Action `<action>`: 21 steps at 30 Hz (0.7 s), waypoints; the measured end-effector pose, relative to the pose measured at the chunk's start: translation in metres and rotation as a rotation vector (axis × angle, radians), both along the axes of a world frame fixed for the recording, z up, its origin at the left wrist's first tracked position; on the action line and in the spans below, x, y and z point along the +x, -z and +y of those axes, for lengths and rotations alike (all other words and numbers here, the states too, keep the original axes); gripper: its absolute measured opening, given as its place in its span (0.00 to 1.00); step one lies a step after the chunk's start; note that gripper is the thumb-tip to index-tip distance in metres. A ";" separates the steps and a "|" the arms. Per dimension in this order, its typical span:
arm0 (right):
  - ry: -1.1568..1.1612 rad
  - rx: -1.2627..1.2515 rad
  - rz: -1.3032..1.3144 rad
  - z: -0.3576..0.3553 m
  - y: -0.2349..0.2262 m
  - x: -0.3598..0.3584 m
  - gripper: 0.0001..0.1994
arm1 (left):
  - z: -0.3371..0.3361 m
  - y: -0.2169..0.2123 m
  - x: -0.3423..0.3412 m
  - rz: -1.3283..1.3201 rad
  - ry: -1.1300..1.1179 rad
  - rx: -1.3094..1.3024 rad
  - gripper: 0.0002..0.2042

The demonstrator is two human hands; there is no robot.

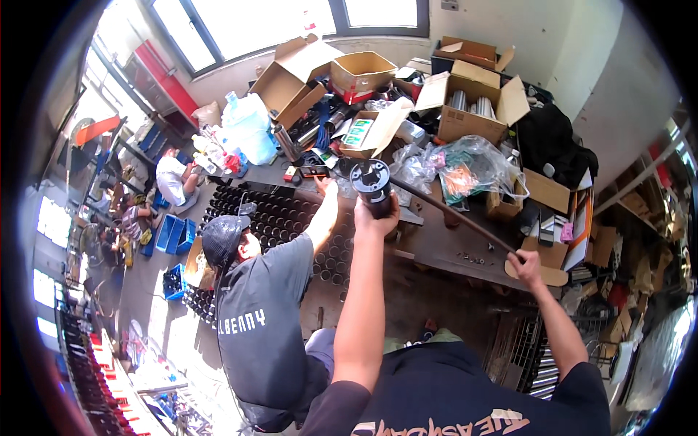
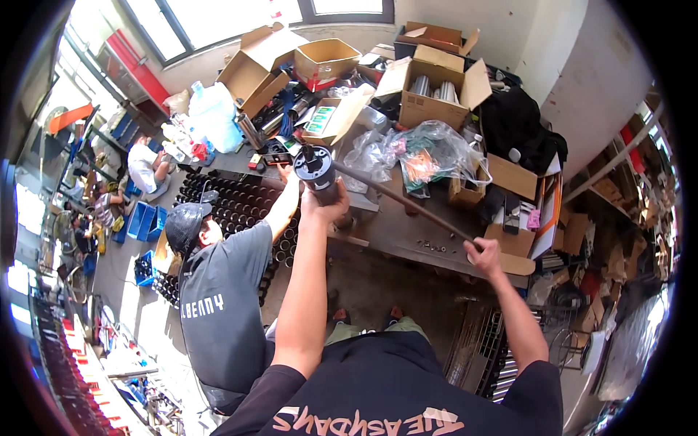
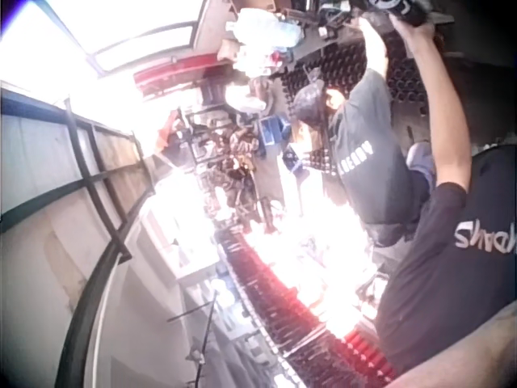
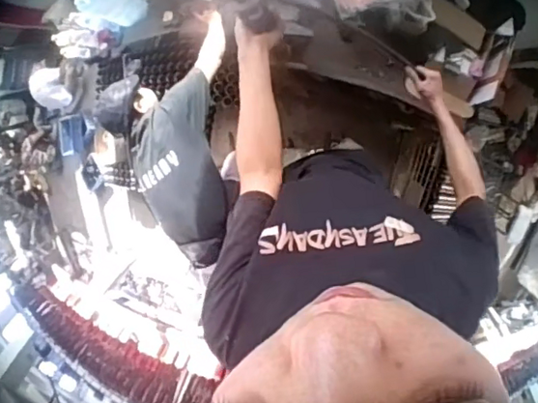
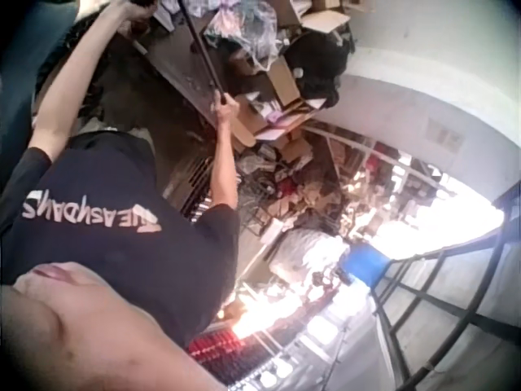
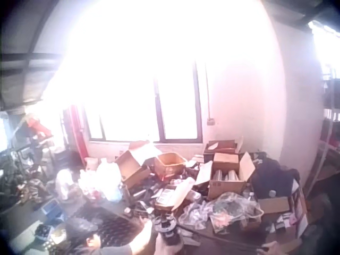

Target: The person assembles a metal cylinder by placing it into a bench vise, using a two-handed bar tool to tighten the end cap, and then placing the finished assembly into a wire bin.

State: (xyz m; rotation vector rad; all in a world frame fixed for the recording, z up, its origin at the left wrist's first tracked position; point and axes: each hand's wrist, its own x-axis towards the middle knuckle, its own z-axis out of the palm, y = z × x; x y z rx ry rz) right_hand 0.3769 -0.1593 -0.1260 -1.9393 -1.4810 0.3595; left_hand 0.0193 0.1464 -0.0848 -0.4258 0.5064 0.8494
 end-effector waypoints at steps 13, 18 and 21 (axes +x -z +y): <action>0.112 0.007 -0.232 0.137 -0.117 0.056 0.32 | -0.009 -0.023 -0.006 0.119 -0.008 -0.166 0.18; 0.396 0.140 -0.462 0.148 -0.091 0.076 0.28 | 0.000 -0.077 0.010 0.099 0.044 -0.837 0.17; 0.413 0.185 -0.469 0.144 -0.083 0.071 0.25 | 0.001 -0.063 0.009 0.134 0.053 -0.811 0.17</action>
